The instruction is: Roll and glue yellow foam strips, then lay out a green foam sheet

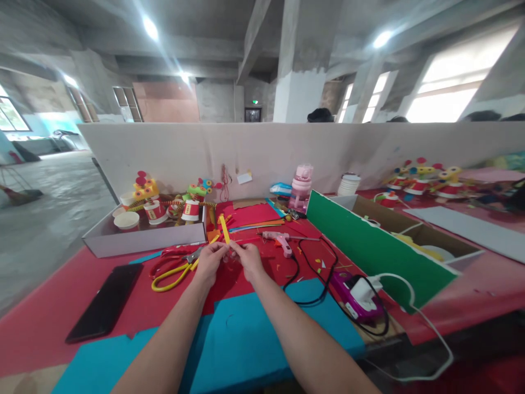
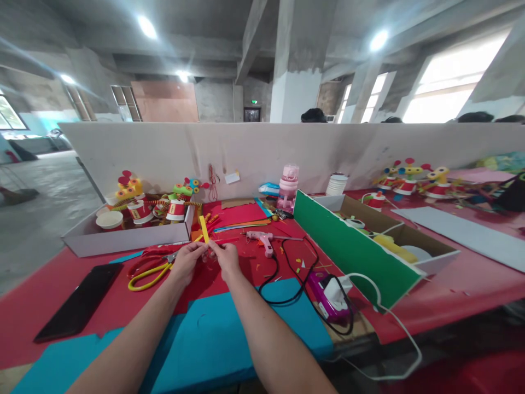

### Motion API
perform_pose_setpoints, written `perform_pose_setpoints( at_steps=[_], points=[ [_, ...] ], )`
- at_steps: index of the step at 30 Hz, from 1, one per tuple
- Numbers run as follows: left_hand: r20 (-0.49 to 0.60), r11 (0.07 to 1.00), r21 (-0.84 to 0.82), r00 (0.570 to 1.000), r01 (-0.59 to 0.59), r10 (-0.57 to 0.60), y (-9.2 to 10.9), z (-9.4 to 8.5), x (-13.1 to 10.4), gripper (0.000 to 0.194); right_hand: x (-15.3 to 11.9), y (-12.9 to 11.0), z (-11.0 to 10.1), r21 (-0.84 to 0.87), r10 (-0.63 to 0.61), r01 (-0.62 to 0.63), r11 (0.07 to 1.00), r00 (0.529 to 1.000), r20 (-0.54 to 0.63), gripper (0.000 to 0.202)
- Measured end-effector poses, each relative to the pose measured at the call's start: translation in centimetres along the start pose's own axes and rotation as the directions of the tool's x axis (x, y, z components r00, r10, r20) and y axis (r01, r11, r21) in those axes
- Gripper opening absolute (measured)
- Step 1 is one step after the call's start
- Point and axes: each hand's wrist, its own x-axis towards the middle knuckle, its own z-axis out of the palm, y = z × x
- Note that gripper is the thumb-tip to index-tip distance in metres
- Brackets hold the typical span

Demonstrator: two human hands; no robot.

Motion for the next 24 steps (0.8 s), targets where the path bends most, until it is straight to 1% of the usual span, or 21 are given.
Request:
perform_pose_setpoints(
  at_steps=[2, 7, 12, 16, 20, 24],
  points=[
    [-0.006, 1.0, 0.005, 1.0, -0.01, 0.01, -0.03, 0.07, 0.06, 0.027, -0.07, -0.2, 0.13, -0.024, -0.031, 0.03, 0.999, 0.999, -0.033, 0.04],
    [-0.039, 0.996, 0.063, 0.997, -0.057, 0.059, -0.19, 0.25, 0.17, 0.027, -0.44, -0.71, 0.48, -0.17, -0.126, 0.107, 0.98, 0.987, -0.103, 0.039],
    [-0.085, 0.989, 0.121, 0.992, -0.083, 0.093, -0.26, 0.55, 0.2, 0.027, -0.37, -0.58, 0.33, -0.22, -0.146, 0.115, 0.969, 0.981, -0.129, 0.038],
    [-0.1, 0.984, 0.146, 0.988, -0.106, 0.121, -0.15, 0.75, 0.13, 0.027, -0.26, -0.58, 0.28, -0.204, -0.123, 0.096, 0.974, 0.985, -0.125, 0.036],
    [-0.105, 0.974, 0.176, 0.981, -0.141, 0.161, -0.08, 0.62, 0.11, 0.027, -0.26, -0.79, 0.39, -0.114, -0.097, 0.086, 0.99, 0.99, -0.099, 0.031],
    [-0.099, 0.974, 0.187, 0.984, -0.13, 0.15, -0.25, 0.4, 0.13, 0.028, -0.18, -0.78, 0.32, -0.082, -0.088, 0.081, 0.993, 0.992, -0.094, 0.025]
  ],
)
